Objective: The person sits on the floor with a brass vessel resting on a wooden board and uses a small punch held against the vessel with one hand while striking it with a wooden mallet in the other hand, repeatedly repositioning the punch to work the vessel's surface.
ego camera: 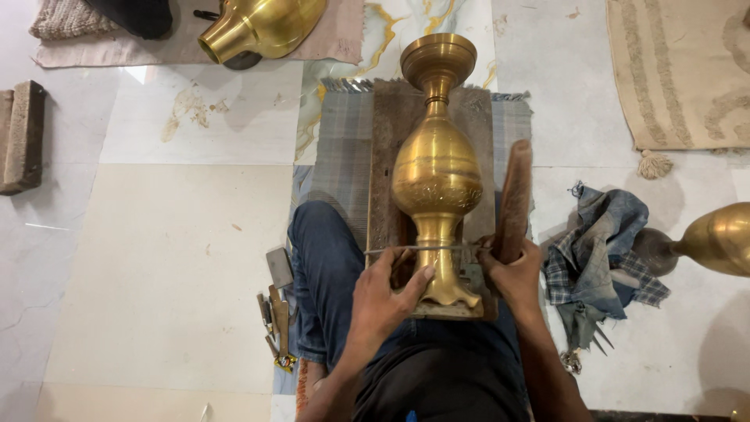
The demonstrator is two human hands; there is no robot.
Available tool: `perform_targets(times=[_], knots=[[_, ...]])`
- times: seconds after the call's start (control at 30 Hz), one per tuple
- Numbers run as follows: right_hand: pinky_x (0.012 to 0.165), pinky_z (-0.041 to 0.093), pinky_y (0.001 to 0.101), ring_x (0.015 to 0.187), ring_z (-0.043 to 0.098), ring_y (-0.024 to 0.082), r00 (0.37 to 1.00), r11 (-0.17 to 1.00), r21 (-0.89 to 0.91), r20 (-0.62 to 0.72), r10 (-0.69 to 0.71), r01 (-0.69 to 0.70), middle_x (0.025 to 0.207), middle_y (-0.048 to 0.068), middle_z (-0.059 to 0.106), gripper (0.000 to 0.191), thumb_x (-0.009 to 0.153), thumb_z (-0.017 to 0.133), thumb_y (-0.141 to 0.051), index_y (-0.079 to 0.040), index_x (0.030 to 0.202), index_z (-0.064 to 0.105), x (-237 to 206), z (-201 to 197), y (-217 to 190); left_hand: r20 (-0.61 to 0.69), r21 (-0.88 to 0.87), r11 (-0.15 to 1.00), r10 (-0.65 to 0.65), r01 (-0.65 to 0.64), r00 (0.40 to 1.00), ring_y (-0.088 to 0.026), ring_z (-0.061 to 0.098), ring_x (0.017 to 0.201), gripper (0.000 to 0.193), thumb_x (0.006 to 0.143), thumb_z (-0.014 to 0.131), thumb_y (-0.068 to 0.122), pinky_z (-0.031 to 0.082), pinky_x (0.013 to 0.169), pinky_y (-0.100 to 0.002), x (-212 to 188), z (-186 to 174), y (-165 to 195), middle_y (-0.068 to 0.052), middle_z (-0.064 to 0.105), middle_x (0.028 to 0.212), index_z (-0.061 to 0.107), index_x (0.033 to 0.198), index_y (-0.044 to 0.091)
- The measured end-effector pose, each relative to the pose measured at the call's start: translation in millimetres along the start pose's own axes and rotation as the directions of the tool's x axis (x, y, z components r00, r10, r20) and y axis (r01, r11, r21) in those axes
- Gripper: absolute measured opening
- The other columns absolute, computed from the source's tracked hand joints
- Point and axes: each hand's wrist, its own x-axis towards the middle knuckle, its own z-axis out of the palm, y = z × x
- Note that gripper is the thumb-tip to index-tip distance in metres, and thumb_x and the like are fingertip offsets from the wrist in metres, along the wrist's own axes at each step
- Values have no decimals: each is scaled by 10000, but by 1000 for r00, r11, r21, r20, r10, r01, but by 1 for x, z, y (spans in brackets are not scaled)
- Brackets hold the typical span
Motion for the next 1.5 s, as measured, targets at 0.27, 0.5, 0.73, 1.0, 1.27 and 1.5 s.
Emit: perform_targets(times=[0.27, 0.5, 0.73, 1.0, 1.27, 1.5], knots=[[860, 633, 391, 1050, 755, 244, 991, 986, 129, 71, -117, 107, 955, 146, 773, 216, 791, 840, -60, -8, 943, 697, -56, -23, -32, -18, -297, 907, 306, -298, 952, -232, 731, 1044, 627, 906, 722, 467, 585, 899, -355, -6, 9, -46, -141, 724, 1120, 612, 1311, 1], [830, 654, 451, 969, 786, 288, 985, 975, 203, 120, -122, 96, 866, 168, 763, 306, 747, 890, -124, -13, 934, 675, -79, -15, -37, -388, -296, 740, 485, -604, 784, -147, 632, 722, 131, 804, 737, 94, 493, 624, -284, -1, 35, -93, -59, 662, 892, 712, 904, 13], [635, 602, 395, 712, 725, 239, 988, 980, 165, 118, 95, -114, 819, 109, 717, 287, 774, 848, -163, -17, 933, 660, -79, -16, 2, -240, 244, 374, 917, -895, 318, -178, 579, 677, 208, 743, 686, 109, 455, 603, -364, 14, 19, -80, -55, 625, 825, 737, 911, -3], [613, 538, 346, 694, 674, 200, 933, 928, 249, 299, 199, -277, 801, 105, 687, 327, 790, 855, -158, 16, 989, 663, -67, -20, 46, 284, 324, 234, 900, -916, 331, -155, 639, 782, 175, 771, 785, 230, 457, 654, -341, 9, -10, -24, -2, 634, 846, 696, 847, 101], [577, 582, 364, 637, 725, 232, 941, 935, 146, 160, 299, -322, 744, 148, 739, 263, 787, 830, -117, 30, 960, 696, -62, -37, 34, 353, 85, 742, 601, -665, 717, -131, 560, 452, 359, 756, 726, 484, 438, 471, -325, 53, -33, 19, 23, 549, 491, 666, 637, 151], [592, 568, 270, 713, 691, 131, 968, 962, 188, -189, -165, 200, 868, 63, 710, 241, 869, 811, -111, -33, 1037, 655, -63, -11, 35, 416, 21, 814, 520, -580, 746, -239, 603, 1177, 314, 1045, 440, 100, 491, 1004, -415, 88, -66, 68, -147, 624, 1274, 595, 1297, -7]])
